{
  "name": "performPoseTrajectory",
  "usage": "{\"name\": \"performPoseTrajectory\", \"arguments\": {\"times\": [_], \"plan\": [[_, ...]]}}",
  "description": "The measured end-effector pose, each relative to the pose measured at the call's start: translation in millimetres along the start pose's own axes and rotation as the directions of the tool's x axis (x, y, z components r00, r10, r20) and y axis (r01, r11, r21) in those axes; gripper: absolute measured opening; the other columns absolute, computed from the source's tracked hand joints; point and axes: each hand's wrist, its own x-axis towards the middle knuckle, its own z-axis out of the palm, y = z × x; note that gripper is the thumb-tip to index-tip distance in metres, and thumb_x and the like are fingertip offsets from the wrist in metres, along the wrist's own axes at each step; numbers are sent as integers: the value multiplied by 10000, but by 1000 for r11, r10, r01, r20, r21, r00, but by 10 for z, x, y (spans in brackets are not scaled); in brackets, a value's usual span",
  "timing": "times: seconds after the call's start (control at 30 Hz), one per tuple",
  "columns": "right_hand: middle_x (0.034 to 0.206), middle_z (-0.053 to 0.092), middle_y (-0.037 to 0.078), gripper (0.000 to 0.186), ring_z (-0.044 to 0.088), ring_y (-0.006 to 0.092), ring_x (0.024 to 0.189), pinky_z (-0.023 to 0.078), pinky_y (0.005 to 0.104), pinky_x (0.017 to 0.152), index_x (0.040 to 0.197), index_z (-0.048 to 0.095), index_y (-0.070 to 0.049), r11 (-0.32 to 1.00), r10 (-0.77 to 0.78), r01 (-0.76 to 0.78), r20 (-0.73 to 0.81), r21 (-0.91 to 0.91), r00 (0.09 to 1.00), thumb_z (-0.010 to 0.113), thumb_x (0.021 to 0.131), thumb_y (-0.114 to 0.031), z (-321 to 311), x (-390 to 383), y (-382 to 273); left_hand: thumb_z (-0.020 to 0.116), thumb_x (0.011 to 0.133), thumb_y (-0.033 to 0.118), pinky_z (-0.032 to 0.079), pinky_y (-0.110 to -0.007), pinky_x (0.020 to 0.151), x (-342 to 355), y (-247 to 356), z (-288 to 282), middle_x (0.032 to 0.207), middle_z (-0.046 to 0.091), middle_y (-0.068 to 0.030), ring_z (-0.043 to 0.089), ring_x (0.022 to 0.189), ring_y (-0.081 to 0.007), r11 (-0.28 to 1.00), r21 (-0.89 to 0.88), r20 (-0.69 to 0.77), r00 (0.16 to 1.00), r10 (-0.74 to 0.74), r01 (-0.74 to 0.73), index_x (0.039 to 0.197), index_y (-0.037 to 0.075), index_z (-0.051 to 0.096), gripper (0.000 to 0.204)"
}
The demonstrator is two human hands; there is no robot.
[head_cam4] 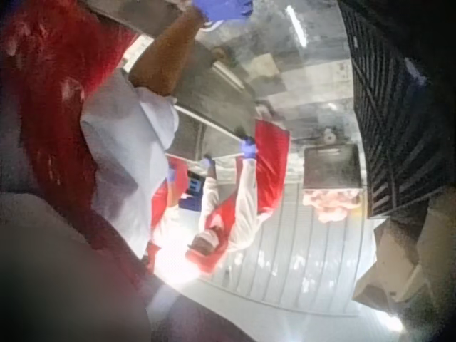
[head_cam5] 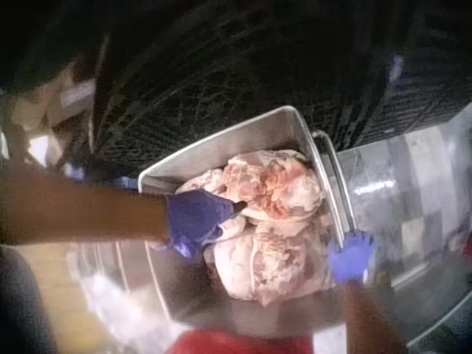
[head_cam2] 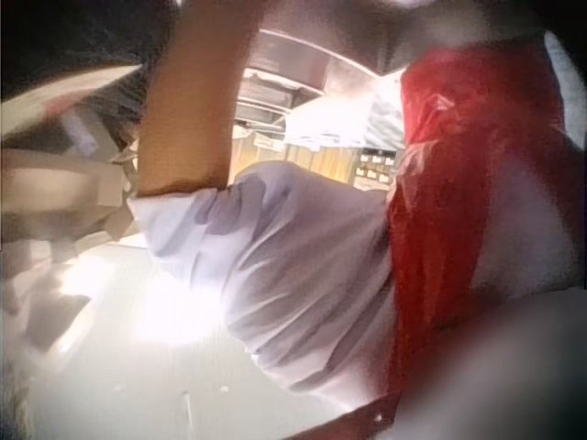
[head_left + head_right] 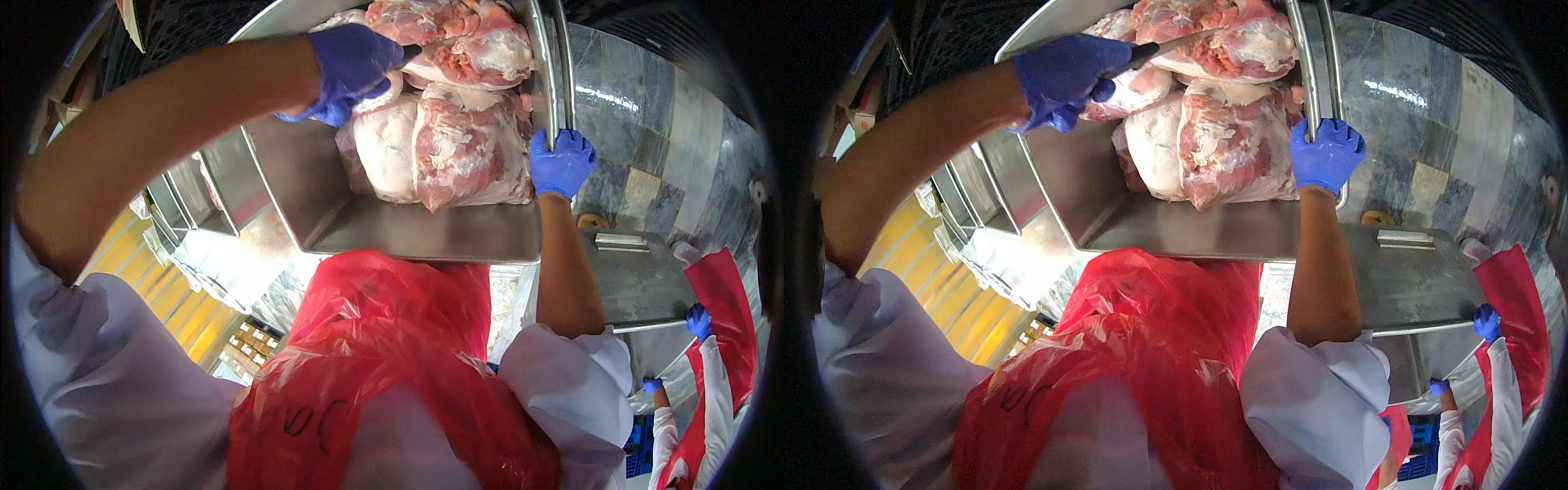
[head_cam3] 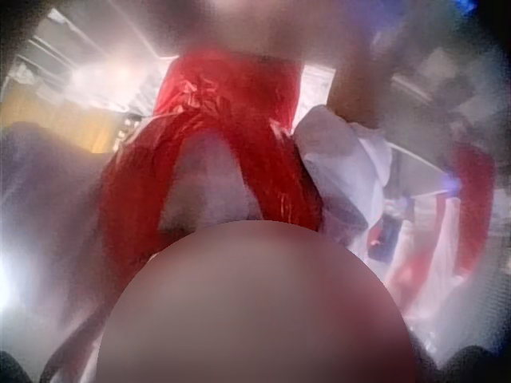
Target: The person uses a knife to cut large pieces of raw meat into smaller portions on a stainless steel tray. The person repeatedly repositions the meat and makes precise cuts to separate the sections.
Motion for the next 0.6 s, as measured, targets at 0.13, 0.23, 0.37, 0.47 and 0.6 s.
{"name": "performPoseTrajectory", "arguments": {"times": [0.13,0.23,0.37,0.47,0.6], "plan": [[792,617,104,282,572,302,824,402,452,831,735,645,-80,1000,25,-25,31,6,999,636,744,-361,-10,2,-49,496,940,433,210,-229,347,75,254,-85,598,418,34,275,388,-58,994,78,3,997,-75,74,844,152,534,299],[784,616,104,279,572,302,819,397,448,845,716,640,-83,998,55,-55,31,20,998,635,743,-360,-5,6,15,490,940,440,200,-228,352,395,363,-15,567,393,41,265,384,-63,992,122,52,998,-46,39,789,162,523,318],[756,610,101,282,572,306,795,401,450,831,697,632,-87,998,8,-8,8,59,1000,644,731,-366,3,46,-115,495,932,447,180,-234,361,500,245,252,541,369,36,254,390,-64,994,100,-24,999,-28,31,754,200,500,305],[742,608,97,281,574,312,784,405,457,808,688,625,-91,999,50,-50,18,19,999,655,718,-369,4,8,15,461,972,308,342,-332,407,1304,-519,633,657,502,-33,410,453,-140,684,475,-52,759,649,-553,1165,163,471,242],[743,607,100,272,577,318,790,406,466,793,681,617,-96,997,52,-56,65,54,997,660,715,-362,-33,35,-20,410,983,229,467,-463,741,1228,-655,1466,1030,615,-263,613,852,-395,896,75,-350,830,434,-437,1511,215,116,604]]}}
